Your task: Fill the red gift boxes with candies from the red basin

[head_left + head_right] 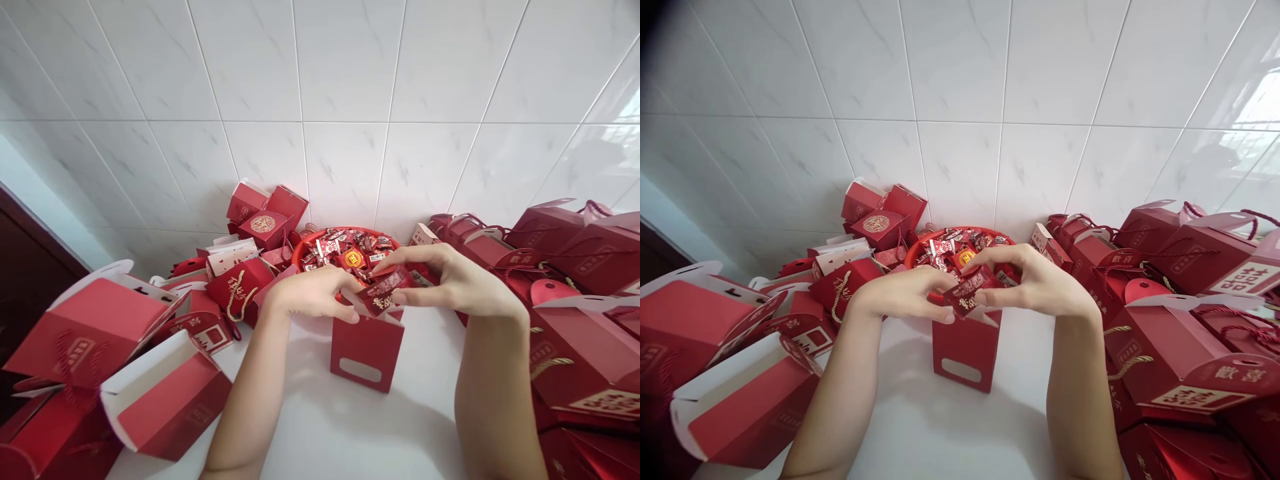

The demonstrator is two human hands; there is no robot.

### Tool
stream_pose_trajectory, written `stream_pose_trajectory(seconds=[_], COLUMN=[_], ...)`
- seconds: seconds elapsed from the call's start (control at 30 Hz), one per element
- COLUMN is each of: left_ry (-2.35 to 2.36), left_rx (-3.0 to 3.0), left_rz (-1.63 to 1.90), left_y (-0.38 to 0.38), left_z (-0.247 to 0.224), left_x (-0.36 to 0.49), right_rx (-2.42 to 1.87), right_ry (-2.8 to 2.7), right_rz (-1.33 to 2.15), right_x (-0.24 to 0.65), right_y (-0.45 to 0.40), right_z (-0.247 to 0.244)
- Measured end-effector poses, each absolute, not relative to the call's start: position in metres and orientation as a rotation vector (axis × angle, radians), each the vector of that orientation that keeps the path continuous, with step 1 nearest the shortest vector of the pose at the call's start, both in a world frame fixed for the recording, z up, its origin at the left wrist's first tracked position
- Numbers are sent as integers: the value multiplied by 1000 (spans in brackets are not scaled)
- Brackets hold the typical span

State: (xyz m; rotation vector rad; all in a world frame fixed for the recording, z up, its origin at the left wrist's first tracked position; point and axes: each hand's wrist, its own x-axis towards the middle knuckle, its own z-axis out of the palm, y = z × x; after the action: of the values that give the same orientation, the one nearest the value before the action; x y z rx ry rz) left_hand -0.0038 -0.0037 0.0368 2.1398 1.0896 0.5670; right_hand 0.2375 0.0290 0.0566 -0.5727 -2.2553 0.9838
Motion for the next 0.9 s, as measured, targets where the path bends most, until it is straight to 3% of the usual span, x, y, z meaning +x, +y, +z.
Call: stream_pose_trajectory(seconds=[0.17,0.4,0.67,0.9], left_ry=[1207,1280,1518,1465], left_rx=[2209,2181,2119,2070], left_rz=[710,574,237,251], left_y=[4,4,0,0], left_z=[27,31,38,39], left_x=[-3,2,6,4], right_rx=[-682,-770,-734,-725], right_ry=[-2354,-2257,-2534,-2481], right_rz=[817,677,752,705], right_x=[234,238,233,227], right_y=[24,29,33,36], right_z=[55,52,53,48])
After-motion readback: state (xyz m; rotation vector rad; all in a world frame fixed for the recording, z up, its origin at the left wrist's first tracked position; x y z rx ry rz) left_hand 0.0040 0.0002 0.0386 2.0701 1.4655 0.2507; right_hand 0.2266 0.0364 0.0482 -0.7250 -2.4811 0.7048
